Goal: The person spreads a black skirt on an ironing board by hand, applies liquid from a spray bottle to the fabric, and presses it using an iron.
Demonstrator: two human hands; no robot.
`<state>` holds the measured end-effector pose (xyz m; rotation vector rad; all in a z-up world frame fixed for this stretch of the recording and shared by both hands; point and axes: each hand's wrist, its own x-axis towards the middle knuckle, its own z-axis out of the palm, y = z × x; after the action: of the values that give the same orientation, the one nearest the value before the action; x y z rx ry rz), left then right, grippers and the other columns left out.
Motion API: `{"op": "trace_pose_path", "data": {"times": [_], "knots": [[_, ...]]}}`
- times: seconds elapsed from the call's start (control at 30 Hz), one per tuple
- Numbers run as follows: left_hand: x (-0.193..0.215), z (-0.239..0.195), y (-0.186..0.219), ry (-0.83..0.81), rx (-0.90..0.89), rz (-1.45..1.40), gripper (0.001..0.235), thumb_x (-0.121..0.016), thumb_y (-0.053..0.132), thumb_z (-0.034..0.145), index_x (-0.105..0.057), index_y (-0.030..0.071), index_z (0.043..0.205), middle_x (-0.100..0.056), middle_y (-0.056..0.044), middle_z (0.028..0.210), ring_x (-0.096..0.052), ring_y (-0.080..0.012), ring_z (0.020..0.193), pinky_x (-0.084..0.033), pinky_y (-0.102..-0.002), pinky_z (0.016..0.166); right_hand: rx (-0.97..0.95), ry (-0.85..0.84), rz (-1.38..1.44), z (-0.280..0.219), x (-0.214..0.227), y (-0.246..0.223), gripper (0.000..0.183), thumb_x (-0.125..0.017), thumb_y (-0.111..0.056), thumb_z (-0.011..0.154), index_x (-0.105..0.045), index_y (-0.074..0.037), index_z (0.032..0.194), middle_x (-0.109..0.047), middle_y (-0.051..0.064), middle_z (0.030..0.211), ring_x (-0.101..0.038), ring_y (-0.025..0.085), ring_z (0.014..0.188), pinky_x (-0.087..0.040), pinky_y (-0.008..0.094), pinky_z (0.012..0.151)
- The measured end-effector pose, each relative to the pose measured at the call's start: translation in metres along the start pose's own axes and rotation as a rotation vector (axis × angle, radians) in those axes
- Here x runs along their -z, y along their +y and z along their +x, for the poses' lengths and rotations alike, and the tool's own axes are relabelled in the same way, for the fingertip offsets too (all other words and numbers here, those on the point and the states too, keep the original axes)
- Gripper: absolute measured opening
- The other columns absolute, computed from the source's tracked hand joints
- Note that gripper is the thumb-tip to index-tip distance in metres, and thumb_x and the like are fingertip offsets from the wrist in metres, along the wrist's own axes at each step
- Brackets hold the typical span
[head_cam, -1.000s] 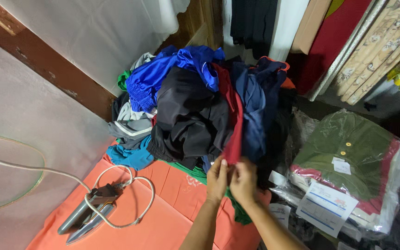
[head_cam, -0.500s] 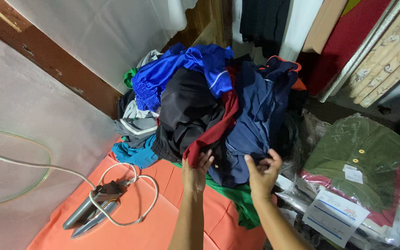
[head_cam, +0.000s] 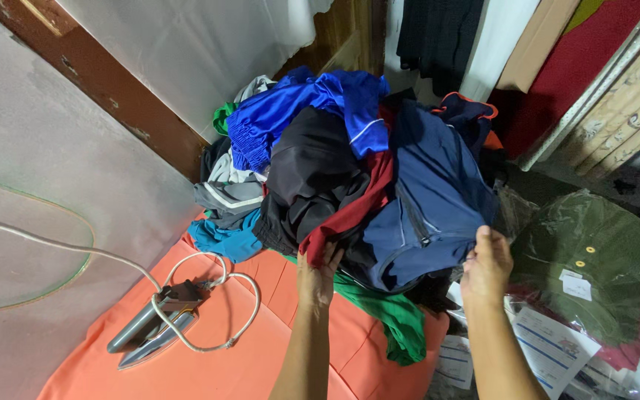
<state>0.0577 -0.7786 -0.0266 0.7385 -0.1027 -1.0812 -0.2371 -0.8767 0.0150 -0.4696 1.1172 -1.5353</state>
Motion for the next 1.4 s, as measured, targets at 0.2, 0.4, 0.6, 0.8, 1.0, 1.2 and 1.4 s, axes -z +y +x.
{"op": "trace_pose_path", "data": {"times": [0.2, 0.4, 0.6, 0.8, 1.0, 1.2, 1.4], "knots": [[-0.005, -0.006, 0.002, 0.026, -0.009, -0.015, 0.032, -0.054, 0.030, 0.102, -0.054, 0.012, 0.129, -0.071, -0.010, 0.103, -0.069, -0.0299, 0.110, -0.049, -0.057, 0.105, -0.272, 0.010, 0.301, 0.014, 0.009, -0.005, 0.019, -0.077, -0.034, 0.096, -0.061, -0.026, 0.089, -0.049, -0.012, 0.074, -0.045, 0.002, 0.066, -0.034, 0.016, 0.057], [-0.010, -0.017, 0.007, 0.046, -0.055, 0.112, 0.033, -0.050, 0.026, 0.101, -0.054, 0.012, 0.131, -0.067, -0.008, 0.126, -0.066, -0.0269, 0.114, -0.052, -0.053, 0.099, -0.285, -0.102, 0.431, 0.018, 0.007, 0.003, 0.017, -0.074, -0.029, 0.096, -0.063, -0.019, 0.087, -0.052, -0.007, 0.074, -0.047, 0.009, 0.065, -0.044, 0.023, 0.069], [-0.035, -0.048, 0.011, -0.449, -0.705, 1.209, 0.019, -0.068, 0.005, 0.081, -0.071, 0.008, 0.100, -0.067, -0.017, 0.139, -0.053, -0.0373, 0.138, -0.037, -0.048, 0.118, 0.212, -0.115, -0.189, -0.018, -0.049, -0.009, 0.046, -0.078, -0.011, 0.087, -0.053, -0.015, 0.126, -0.054, -0.002, 0.088, -0.046, 0.008, 0.069, -0.032, 0.028, 0.061], [-0.102, -0.049, 0.056, 0.023, -0.952, 1.190, 0.023, -0.079, 0.017, 0.092, -0.068, 0.011, 0.111, -0.064, -0.007, 0.125, -0.057, -0.0237, 0.116, -0.043, -0.036, 0.106, 0.947, -0.546, -0.910, -0.086, -0.112, -0.023, 0.081, -0.086, -0.020, 0.076, -0.048, -0.007, 0.146, -0.056, 0.017, 0.126, -0.058, 0.038, 0.114, -0.049, 0.046, 0.099], [-0.150, -0.007, 0.105, 0.096, -1.310, 1.657, 0.071, -0.081, 0.021, 0.067, -0.064, -0.008, 0.130, -0.058, -0.026, 0.138, -0.040, -0.0510, 0.134, -0.020, -0.047, 0.116, 0.727, -0.722, -1.073, -0.089, -0.125, -0.003, 0.076, -0.086, -0.025, 0.070, -0.056, -0.013, 0.139, -0.052, 0.024, 0.128, -0.058, 0.043, 0.115, -0.049, 0.048, 0.094], [-0.151, -0.018, 0.091, -0.283, -0.570, 1.451, 0.017, -0.059, 0.009, 0.091, -0.067, 0.005, 0.106, -0.063, -0.021, 0.092, -0.066, -0.0309, 0.083, -0.053, -0.044, 0.077, 0.619, -0.550, -0.848, -0.043, -0.096, 0.048, 0.035, -0.067, -0.019, 0.094, -0.069, -0.012, 0.129, -0.064, 0.016, 0.117, -0.063, 0.032, 0.111, -0.049, 0.038, 0.098], [-0.097, -0.092, 0.050, -1.010, -0.044, 1.441, 0.020, -0.063, 0.020, 0.080, -0.069, 0.008, 0.095, -0.068, -0.013, 0.081, -0.068, -0.0269, 0.070, -0.053, -0.038, 0.067, 0.231, -0.414, -0.776, -0.027, -0.092, 0.032, 0.037, -0.054, -0.040, 0.106, -0.078, -0.013, 0.114, -0.071, 0.013, 0.113, -0.065, 0.028, 0.105, -0.048, 0.037, 0.094]]}}
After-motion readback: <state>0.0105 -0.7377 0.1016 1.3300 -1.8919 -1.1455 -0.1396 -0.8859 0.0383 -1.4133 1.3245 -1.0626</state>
